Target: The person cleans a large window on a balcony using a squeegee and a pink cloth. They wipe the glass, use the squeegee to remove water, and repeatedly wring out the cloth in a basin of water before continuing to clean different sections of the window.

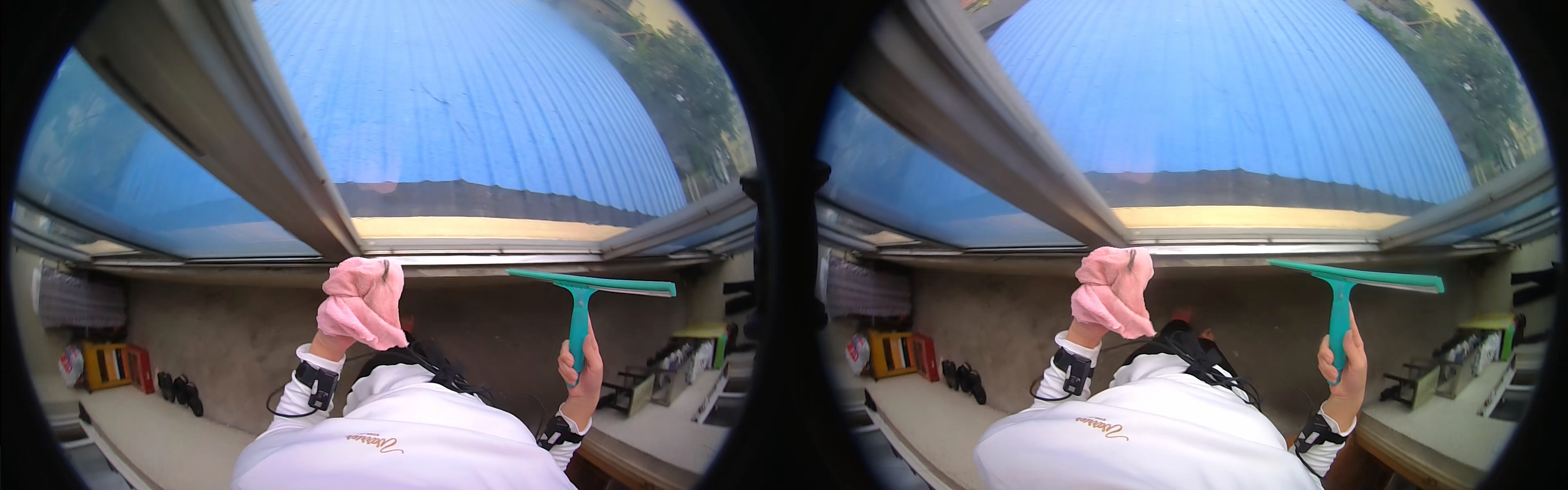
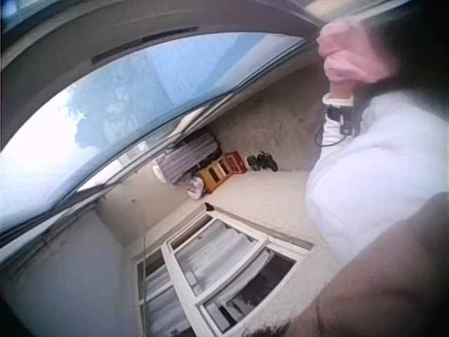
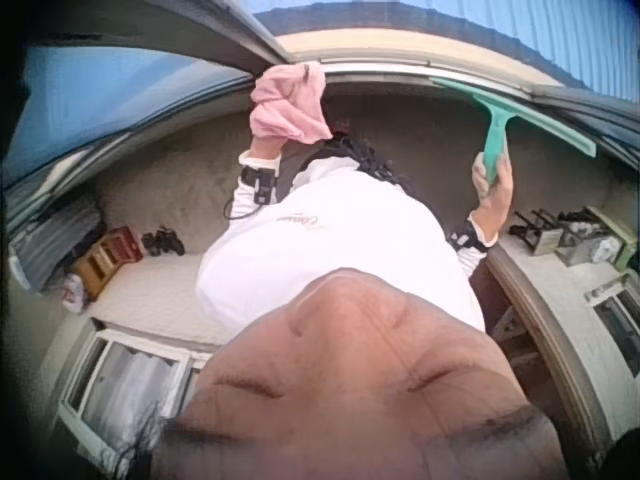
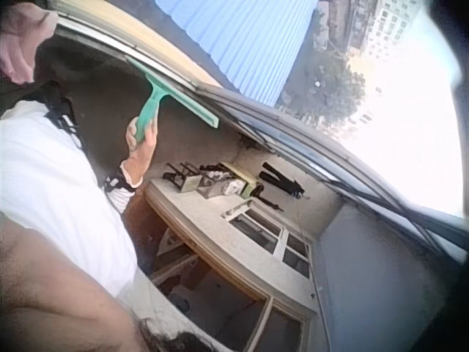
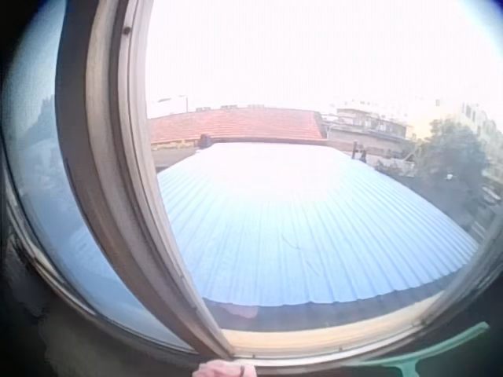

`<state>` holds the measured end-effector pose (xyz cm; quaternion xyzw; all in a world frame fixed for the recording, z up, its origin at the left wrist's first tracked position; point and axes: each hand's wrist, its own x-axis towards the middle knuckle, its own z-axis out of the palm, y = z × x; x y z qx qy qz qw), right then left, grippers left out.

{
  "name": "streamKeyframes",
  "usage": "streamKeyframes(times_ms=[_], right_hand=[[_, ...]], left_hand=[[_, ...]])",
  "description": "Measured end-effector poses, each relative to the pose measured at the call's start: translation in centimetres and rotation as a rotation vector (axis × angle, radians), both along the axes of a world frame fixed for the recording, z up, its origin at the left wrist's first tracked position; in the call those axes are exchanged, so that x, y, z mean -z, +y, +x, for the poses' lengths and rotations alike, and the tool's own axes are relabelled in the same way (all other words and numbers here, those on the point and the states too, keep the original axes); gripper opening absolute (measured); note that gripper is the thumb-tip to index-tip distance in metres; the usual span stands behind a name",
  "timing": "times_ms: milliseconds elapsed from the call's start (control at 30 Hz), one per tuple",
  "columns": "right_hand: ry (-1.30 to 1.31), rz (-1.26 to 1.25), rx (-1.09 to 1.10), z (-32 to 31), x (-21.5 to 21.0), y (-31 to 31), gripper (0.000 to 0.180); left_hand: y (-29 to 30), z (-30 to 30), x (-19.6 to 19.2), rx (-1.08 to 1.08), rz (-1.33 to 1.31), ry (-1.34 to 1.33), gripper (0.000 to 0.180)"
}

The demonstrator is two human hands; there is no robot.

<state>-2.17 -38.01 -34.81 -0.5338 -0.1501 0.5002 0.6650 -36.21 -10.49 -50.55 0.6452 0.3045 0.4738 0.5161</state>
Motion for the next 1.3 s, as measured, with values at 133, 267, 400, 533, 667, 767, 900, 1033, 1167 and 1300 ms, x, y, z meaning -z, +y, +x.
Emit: streamKeyframes(times_ms=[133, 267, 400, 533, 667, 767, 900, 1033, 1167, 1300], right_hand=[[-0.039, 0.048, -0.028, -0.1, 0.1, 0.2, 0.074], [-0.073, 0.125, -0.081, 0.0, 0.9, 0.1, 0.057], [-0.004, 0.220, 0.017, 0.2, 2.3, 0.4, 0.042], [-0.104, 0.305, -0.021, 1.4, 3.5, 1.8, 0.031], [0.000, 0.343, -0.140, 4.8, 4.1, 2.1, 0.031], [0.077, 0.354, -0.234, 8.0, 4.8, 1.6, 0.035], [0.153, 0.313, -0.196, 11.8, 4.9, -0.7, 0.030], [0.053, 0.251, -0.063, 13.9, 4.1, -1.3, 0.034], [-0.098, 0.384, 0.176, 14.7, 2.7, -1.1, 0.041], [-0.199, 0.436, 0.313, 14.2, 1.5, -1.0, 0.043]], left_hand=[[2.8, 3.6, -2.2, 0.333, -0.324, -0.556, 0.032], [2.9, 5.9, -4.9, 0.376, -0.371, -0.407, 0.025], [0.1, 6.9, -8.6, 0.329, -0.389, -0.277, 0.022], [-2.5, 8.3, -11.0, 0.452, -0.054, -0.223, 0.016], [-6.5, 15.1, -11.1, 0.552, -0.293, -0.141, 0.018], [-7.1, 20.5, -11.1, 0.564, 0.569, 0.227, 0.028], [-10.5, 26.5, -10.4, 0.698, 0.412, 0.417, 0.034], [-11.7, 27.8, -8.7, 0.615, 0.533, 0.345, 0.034], [-11.6, 28.6, -5.8, 0.551, 0.560, 0.731, 0.048], [-11.0, 27.7, -2.4, 0.823, -0.600, -0.002, 0.046]])
